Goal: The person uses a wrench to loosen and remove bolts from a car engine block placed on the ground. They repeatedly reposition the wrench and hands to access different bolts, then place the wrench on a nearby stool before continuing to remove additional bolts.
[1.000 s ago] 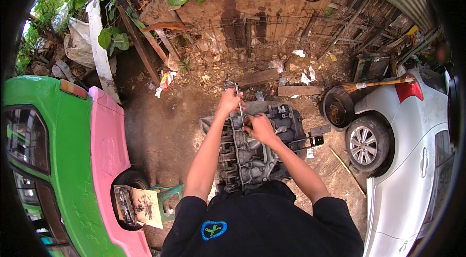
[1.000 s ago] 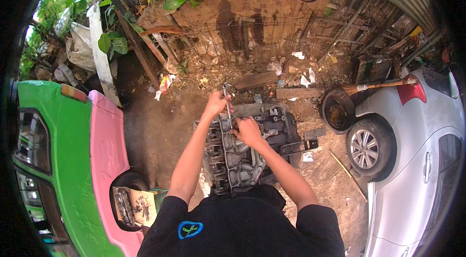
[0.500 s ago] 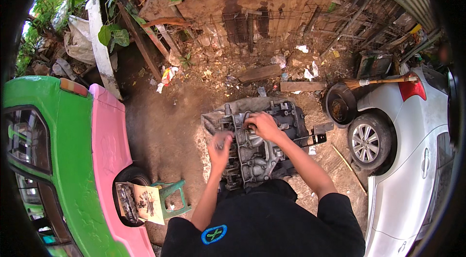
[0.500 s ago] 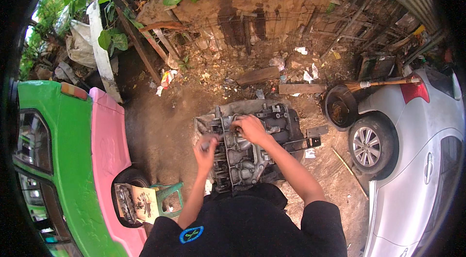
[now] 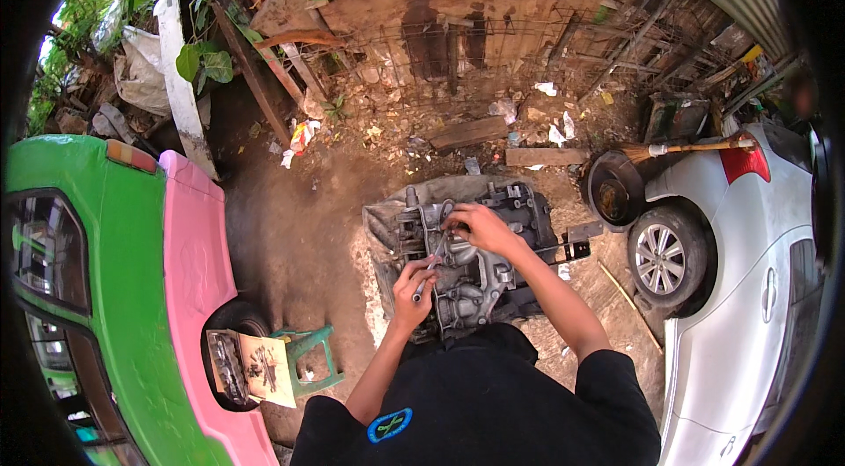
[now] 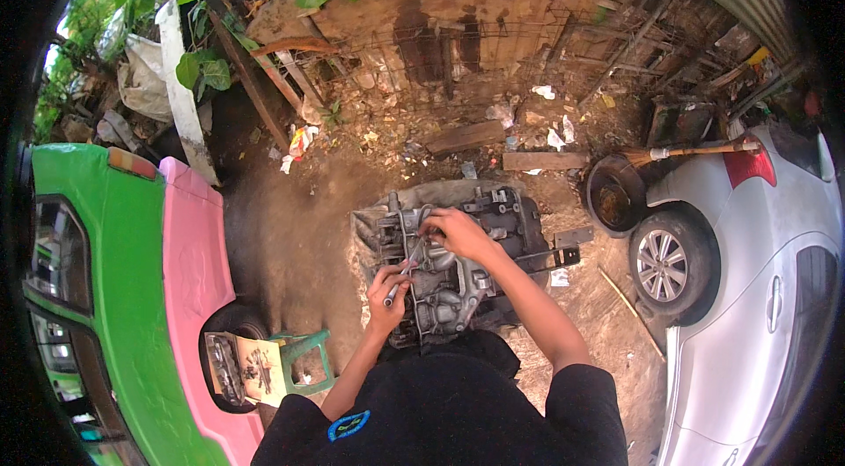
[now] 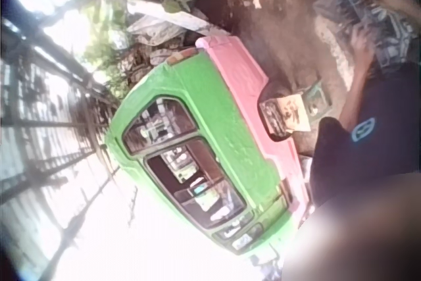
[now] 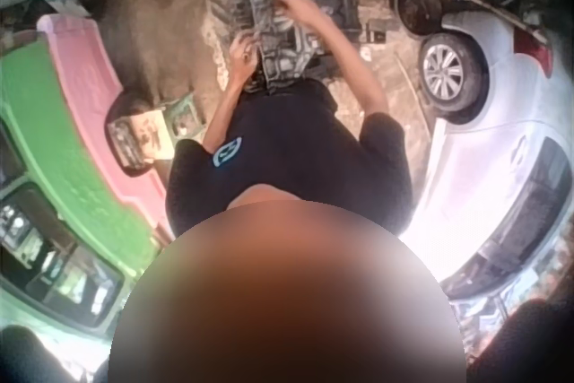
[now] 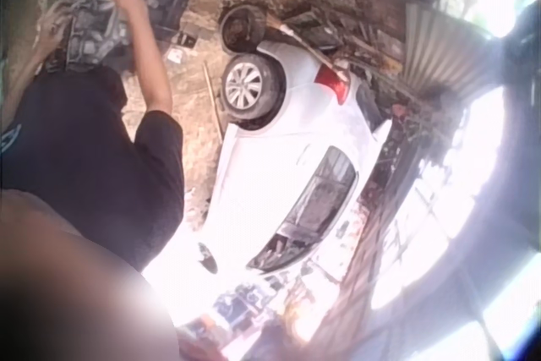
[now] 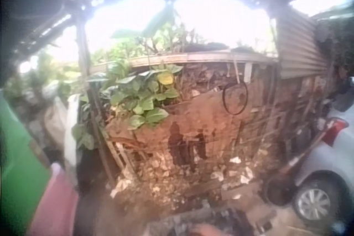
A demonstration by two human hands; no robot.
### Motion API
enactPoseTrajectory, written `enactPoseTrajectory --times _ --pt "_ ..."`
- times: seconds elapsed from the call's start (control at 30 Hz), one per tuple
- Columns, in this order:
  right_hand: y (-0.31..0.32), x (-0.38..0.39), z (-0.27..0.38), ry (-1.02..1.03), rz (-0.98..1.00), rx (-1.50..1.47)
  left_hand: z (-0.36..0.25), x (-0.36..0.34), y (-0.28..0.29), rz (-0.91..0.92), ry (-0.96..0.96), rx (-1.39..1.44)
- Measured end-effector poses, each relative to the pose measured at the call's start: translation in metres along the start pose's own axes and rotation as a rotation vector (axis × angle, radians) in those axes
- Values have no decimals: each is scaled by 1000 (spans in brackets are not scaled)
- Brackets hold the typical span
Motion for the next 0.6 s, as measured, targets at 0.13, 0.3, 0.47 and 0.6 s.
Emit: enactPoseTrajectory --times 0.13,0.3,0.47,0.6 --pt "4 0 0 37 -51 -5 38 -29 16 -85 174 374" --pt "8 -1 -3 32 -156 -27 62 -103 38 -45 182 413" --pt "8 0 -3 -50 -178 66 84 -165 12 219 359 417" --pt "6 -2 -7 -142 -147 109 92 -187 -10 356 466 276"
Point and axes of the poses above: each hand's wrist, its own x-axis away from the middle knuckle, its own y-axis out of the back of the hand, z = x × y, the point moved 10 cm from there along -x, towards the middle knuckle, and after that the axes turned 13 degrees about z, right-handed, at the moved point
